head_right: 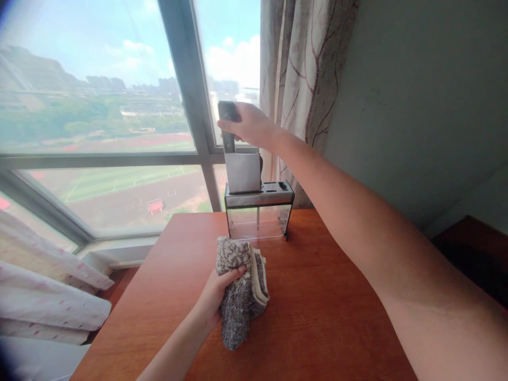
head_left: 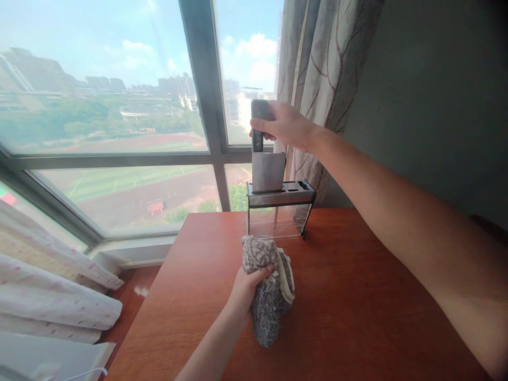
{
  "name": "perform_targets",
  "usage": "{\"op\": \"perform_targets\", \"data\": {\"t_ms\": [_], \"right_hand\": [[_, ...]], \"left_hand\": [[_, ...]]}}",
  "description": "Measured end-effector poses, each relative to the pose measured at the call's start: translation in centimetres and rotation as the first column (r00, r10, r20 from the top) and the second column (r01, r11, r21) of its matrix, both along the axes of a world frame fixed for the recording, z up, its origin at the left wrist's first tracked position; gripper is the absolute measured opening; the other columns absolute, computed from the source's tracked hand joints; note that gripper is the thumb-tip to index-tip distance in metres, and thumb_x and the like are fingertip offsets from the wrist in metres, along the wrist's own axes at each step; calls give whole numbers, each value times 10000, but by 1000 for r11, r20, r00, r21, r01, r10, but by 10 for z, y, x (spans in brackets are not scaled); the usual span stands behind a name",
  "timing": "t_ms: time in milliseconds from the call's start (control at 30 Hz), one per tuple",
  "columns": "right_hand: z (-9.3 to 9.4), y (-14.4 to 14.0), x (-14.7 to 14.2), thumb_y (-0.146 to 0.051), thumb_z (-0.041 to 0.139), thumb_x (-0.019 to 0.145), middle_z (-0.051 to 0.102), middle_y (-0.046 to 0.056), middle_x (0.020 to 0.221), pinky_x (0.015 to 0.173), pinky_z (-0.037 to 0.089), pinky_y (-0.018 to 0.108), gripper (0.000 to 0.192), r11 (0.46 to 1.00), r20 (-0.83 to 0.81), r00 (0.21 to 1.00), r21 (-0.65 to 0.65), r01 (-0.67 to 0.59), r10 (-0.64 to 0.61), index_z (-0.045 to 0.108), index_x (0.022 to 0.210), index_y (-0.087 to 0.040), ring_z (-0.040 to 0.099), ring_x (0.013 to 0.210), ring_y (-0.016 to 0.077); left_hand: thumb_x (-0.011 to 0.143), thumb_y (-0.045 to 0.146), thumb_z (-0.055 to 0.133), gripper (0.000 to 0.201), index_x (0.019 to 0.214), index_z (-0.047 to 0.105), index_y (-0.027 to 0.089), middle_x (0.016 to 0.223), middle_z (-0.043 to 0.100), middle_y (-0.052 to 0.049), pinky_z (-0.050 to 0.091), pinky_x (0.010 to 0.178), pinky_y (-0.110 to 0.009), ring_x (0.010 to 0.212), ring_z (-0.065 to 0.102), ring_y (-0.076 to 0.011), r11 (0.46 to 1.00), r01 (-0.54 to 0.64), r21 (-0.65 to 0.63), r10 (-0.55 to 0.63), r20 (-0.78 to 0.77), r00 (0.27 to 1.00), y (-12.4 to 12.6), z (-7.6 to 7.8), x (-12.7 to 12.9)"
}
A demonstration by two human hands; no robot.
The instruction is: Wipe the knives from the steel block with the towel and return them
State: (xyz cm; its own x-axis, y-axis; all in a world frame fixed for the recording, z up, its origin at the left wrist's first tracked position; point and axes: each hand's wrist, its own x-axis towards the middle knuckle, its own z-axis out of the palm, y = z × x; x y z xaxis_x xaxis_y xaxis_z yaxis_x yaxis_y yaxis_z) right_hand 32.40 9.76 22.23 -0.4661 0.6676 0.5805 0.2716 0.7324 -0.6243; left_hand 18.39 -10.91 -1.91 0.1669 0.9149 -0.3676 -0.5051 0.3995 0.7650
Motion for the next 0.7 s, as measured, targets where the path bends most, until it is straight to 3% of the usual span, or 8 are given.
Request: {"op": "perform_targets", "data": {"t_ms": [333, 533, 700], "right_hand": [[-32, 3, 0, -272, 705, 824, 679, 19, 785, 475, 462, 227, 235, 976, 71, 995, -201, 85, -72, 478, 836, -213, 574, 573, 116], [-46, 1, 0, -250, 727, 798, 644, -6, 734, 451, 450, 222, 274, 977, 118, 992, -200, 71, -48, 480, 913, -216, 573, 565, 124], [-54, -2, 0, -229, 666, 843, 639, 5, 754, 461, 471, 215, 196, 975, 155, 987, -210, 67, -34, 483, 910, -213, 581, 587, 122]], "left_hand": [[660, 213, 772, 391, 1021, 670, 102, 876, 757, -119, 547, 747, -346, 747, 712, -247, 1000, -6, -8, 6, -8, 1000, 2, -3, 1], [650, 221, 780, 394, 1015, 676, 115, 865, 759, -108, 549, 741, -353, 736, 716, -255, 1000, 0, -7, 0, 1, 1000, 1, -2, 1], [650, 226, 781, 404, 1025, 682, 115, 910, 762, -120, 547, 782, -360, 776, 723, -263, 1000, -7, -19, 7, -1, 1000, 0, 0, 0]]}}
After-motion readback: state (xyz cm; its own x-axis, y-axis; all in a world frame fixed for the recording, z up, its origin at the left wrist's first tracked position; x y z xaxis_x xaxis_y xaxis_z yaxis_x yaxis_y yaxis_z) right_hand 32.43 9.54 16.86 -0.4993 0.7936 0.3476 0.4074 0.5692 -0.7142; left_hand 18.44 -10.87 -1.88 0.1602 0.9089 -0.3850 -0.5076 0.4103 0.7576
